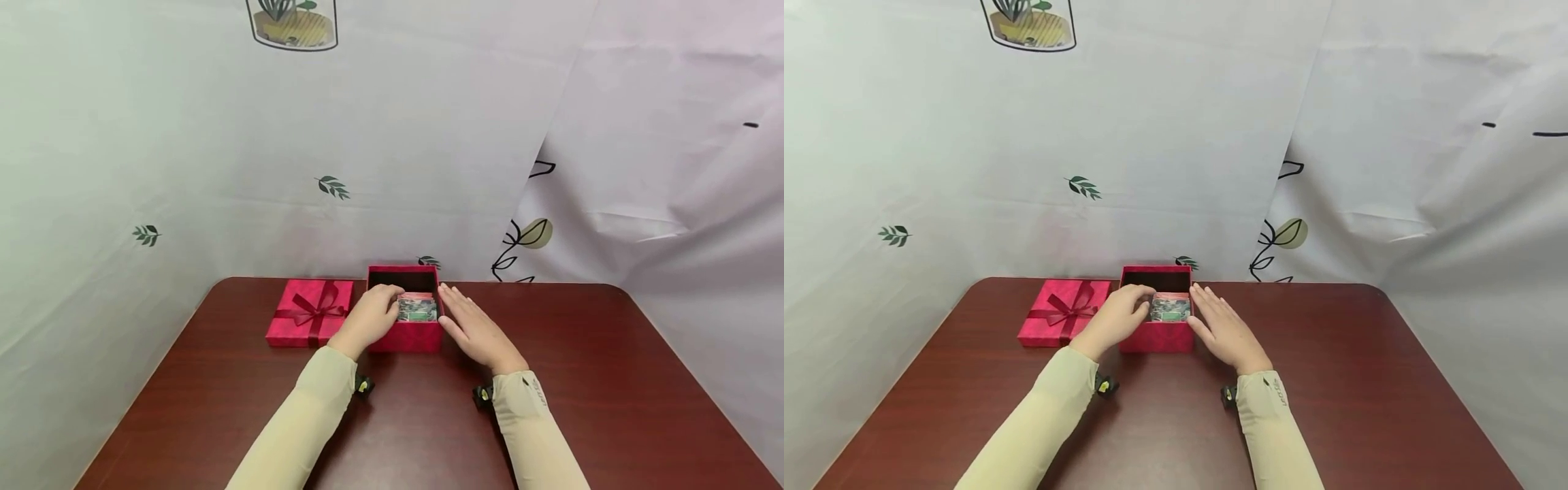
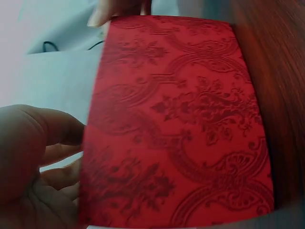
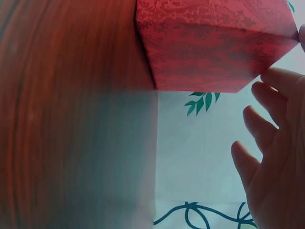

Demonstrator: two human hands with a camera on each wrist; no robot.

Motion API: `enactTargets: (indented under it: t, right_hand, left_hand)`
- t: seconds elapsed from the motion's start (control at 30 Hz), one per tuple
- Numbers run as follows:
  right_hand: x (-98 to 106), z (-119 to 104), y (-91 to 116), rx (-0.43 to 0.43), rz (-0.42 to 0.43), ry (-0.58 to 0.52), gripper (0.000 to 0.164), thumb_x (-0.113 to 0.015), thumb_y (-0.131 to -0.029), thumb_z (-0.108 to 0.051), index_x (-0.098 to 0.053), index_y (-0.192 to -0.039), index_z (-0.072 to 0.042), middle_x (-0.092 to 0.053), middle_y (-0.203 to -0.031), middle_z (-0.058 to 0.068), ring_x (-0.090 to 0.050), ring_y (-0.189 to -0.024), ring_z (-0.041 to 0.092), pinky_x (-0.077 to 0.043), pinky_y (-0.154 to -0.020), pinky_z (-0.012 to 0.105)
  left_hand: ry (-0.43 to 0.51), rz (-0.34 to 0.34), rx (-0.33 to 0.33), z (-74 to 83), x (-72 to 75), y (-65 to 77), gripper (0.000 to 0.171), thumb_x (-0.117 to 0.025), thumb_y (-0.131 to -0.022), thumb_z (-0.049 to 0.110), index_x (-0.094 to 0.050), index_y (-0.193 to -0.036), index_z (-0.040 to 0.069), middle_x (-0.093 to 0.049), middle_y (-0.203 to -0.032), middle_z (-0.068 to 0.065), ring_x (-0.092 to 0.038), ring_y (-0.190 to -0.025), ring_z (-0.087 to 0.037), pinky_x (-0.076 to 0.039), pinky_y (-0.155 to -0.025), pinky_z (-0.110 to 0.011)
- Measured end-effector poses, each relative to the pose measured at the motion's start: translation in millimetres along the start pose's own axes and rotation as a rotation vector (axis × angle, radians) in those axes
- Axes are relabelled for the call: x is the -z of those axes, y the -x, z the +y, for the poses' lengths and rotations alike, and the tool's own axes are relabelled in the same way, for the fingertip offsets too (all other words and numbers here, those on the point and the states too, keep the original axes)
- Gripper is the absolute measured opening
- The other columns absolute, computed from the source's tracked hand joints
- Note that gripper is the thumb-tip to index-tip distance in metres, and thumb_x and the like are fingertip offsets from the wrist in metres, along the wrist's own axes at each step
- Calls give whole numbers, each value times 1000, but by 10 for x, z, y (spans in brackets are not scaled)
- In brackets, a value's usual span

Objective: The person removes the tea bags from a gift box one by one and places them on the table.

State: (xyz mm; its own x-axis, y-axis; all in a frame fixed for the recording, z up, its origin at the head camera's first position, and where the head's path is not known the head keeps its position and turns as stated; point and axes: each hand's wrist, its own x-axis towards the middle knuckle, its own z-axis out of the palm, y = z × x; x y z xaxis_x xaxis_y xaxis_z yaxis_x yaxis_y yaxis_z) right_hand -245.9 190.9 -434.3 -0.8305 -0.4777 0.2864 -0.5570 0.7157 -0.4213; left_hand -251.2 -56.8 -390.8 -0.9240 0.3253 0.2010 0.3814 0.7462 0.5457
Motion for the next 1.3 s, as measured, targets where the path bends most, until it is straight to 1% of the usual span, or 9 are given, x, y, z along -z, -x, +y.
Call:
enactTargets:
  t: [0.13, 0.23, 0.4, 0.5, 0.67, 1.0, 1.1, 1.23, 1.3]
  right_hand:
    - [-21, 8, -12, 7, -3, -1, 66, -48, -106, -39, -27, -160, -8, -26, -166, 7, -21, -153, 32, -22, -120, 54]
    - [-22, 12, -12, -8, -8, -16, 67, -49, -106, -40, -27, -161, -9, -25, -167, 6, -21, -153, 31, -23, -120, 53]
    - [-13, 14, -10, -43, -8, -41, 68, -51, -105, -43, -27, -161, -14, -25, -167, 3, -20, -154, 28, -25, -120, 51]
    - [-14, 15, -8, -44, -8, -48, 67, -51, -105, -43, -27, -162, -15, -26, -166, 3, -21, -153, 28, -26, -120, 50]
    - [-28, 27, -6, -32, -8, -59, 67, -51, -105, -41, -29, -161, -12, -27, -166, 4, -22, -153, 29, -26, -119, 52]
    - [-14, 34, -6, -28, -8, -54, 67, -54, -104, -38, -29, -160, -11, -28, -166, 5, -23, -153, 29, -25, -120, 50]
    - [-16, 36, -9, -23, -8, -49, 68, -54, -104, -38, -29, -160, -11, -28, -165, 6, -24, -152, 32, -26, -120, 50]
    - [-17, 36, -11, -20, -4, -53, 67, -55, -104, -38, -30, -160, -11, -29, -165, 7, -26, -151, 33, -26, -120, 50]
    - [-18, 37, -12, -20, -3, -54, 67, -54, -104, -39, -30, -160, -11, -29, -165, 7, -26, -151, 33, -26, -120, 51]
  left_hand:
    - [-138, -34, -11, 30, -41, -94, 29, -57, -100, 3, -66, -127, -1, -67, -121, -18, -64, -115, -31, -52, -99, -43]
    - [-186, -62, 4, 51, -56, -152, 28, -57, -99, 3, -68, -125, -1, -69, -117, -18, -65, -112, -31, -53, -98, -42]
    - [-191, -117, 55, 97, -68, -225, 29, -60, -98, 5, -67, -124, -4, -70, -120, -18, -67, -111, -28, -54, -96, -42]
    - [-174, -147, 116, 119, -76, -250, 25, -61, -98, 7, -69, -119, -3, -72, -113, -16, -68, -97, -24, -56, -88, -39]
    - [-142, -188, 205, 136, -100, -278, 17, -58, -99, 8, -71, -102, -2, -72, -97, -14, -57, -74, -20, -51, -73, -35]
    - [-76, -126, 219, 140, -127, -259, 14, -58, -97, 7, -69, -91, 1, -68, -83, -12, -53, -67, -19, -49, -66, -34]
    - [-57, -110, 222, 137, -130, -248, 13, -58, -96, 4, -70, -99, 0, -69, -89, -13, -56, -70, -19, -51, -68, -34]
    - [-46, -91, 222, 134, -133, -238, 21, -59, -95, 2, -69, -113, -1, -70, -106, -14, -61, -83, -21, -54, -76, -37]
    - [-32, -88, 228, 135, -139, -237, 24, -60, -95, 1, -68, -117, -1, -69, -109, -15, -61, -87, -22, -55, -78, -38]
